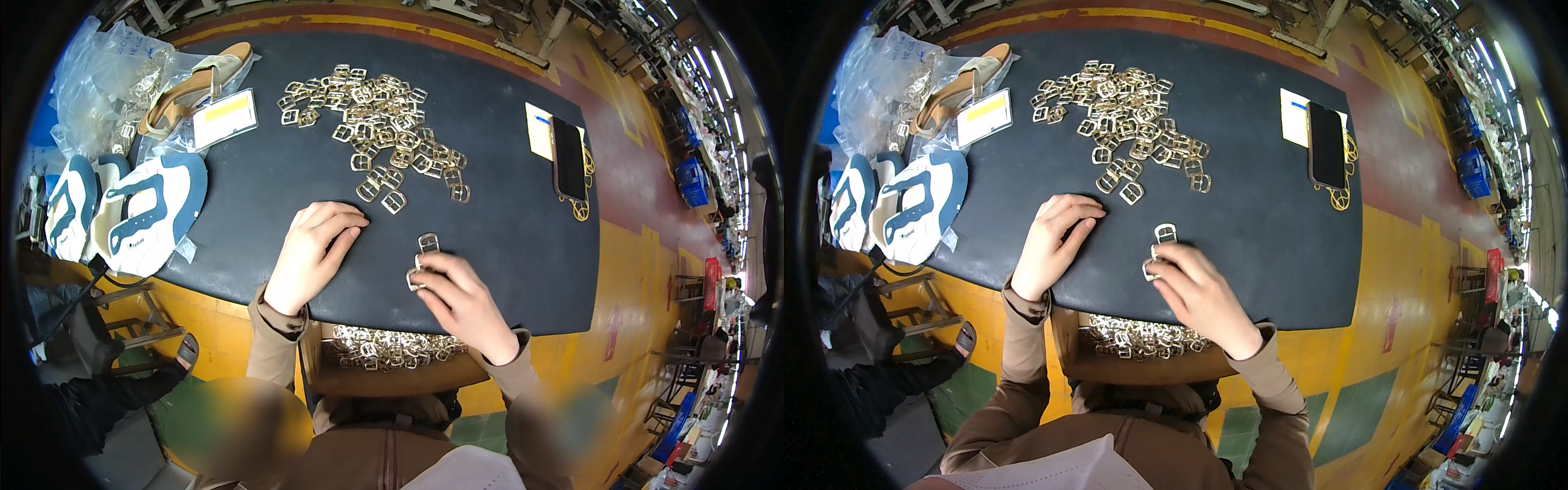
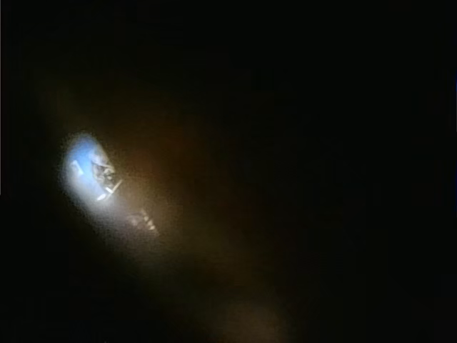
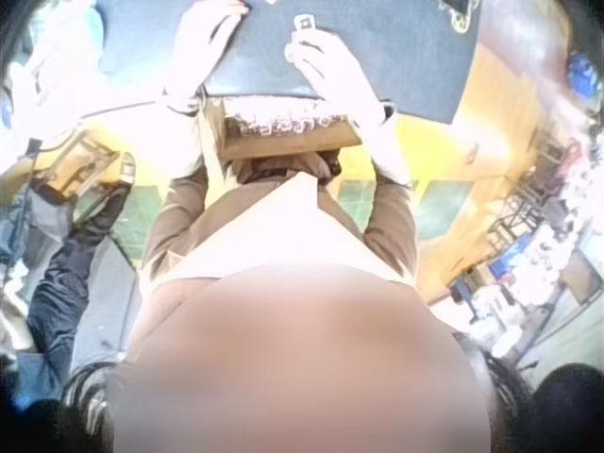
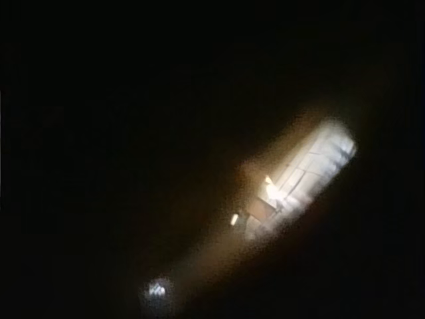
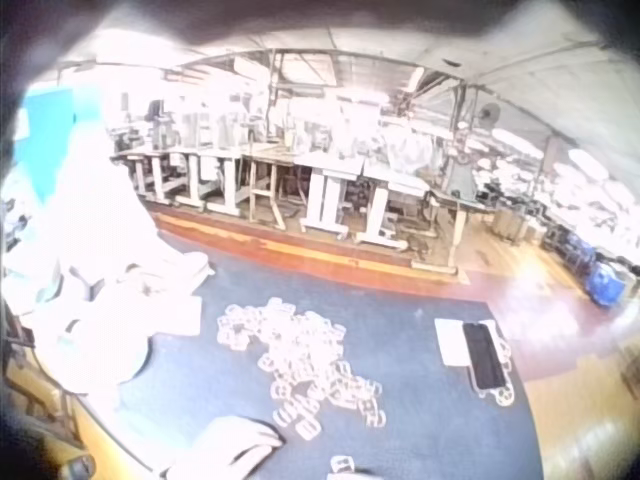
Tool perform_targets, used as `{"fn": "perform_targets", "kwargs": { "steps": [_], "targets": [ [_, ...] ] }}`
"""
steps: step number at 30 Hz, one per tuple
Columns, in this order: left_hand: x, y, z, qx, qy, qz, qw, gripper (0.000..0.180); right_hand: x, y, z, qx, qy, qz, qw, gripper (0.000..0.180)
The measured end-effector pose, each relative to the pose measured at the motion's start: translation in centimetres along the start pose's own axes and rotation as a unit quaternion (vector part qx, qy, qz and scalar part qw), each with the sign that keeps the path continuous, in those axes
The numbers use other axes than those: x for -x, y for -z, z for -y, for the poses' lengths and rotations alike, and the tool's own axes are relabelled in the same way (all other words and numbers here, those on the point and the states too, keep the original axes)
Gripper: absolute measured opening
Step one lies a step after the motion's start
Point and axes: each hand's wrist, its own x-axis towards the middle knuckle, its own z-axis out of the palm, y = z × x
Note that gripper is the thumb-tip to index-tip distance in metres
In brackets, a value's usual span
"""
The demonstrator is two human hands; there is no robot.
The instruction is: The person repeatedly picks up small metal buckles from a pile on the table and places them into a cardboard box. The hands move individual buckles one at a time from the table surface into the box below.
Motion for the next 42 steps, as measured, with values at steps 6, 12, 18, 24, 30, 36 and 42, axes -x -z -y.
{"fn": "perform_targets", "kwargs": {
  "steps": [6,12,18,24,30,36,42],
  "targets": [
    [0.0,0.0,-0.1,0.000,0.007,0.003,1.000,0.013,2.3,-0.9,1.4,-0.056,0.036,0.074,0.995,0.028],
    [-0.1,-0.2,0.1,-0.005,-0.013,-0.015,1.000,0.012,3.2,-1.1,2.9,-0.159,0.097,0.152,0.971,0.026],
    [0.1,-0.2,0.1,-0.014,-0.015,-0.013,1.000,0.012,0.6,0.5,0.8,-0.038,0.072,0.110,0.991,0.040],
    [0.0,-0.2,0.1,-0.008,-0.013,-0.013,1.000,0.013,1.1,-0.9,1.5,-0.148,0.125,0.254,0.948,0.047],
    [0.0,-0.1,0.1,-0.008,-0.008,0.005,1.000,0.014,-1.3,1.7,-1.6,-0.047,0.075,0.140,0.986,0.055],
    [0.1,-0.3,0.1,0.013,0.008,-0.013,1.000,0.022,-5.6,-0.2,-3.6,0.118,0.073,0.119,0.983,0.070],
    [-2.3,0.0,1.3,-0.012,-0.053,0.038,0.998,0.045,-4.2,-1.2,-3.2,0.021,0.162,0.180,0.970,0.053]
  ]
}}
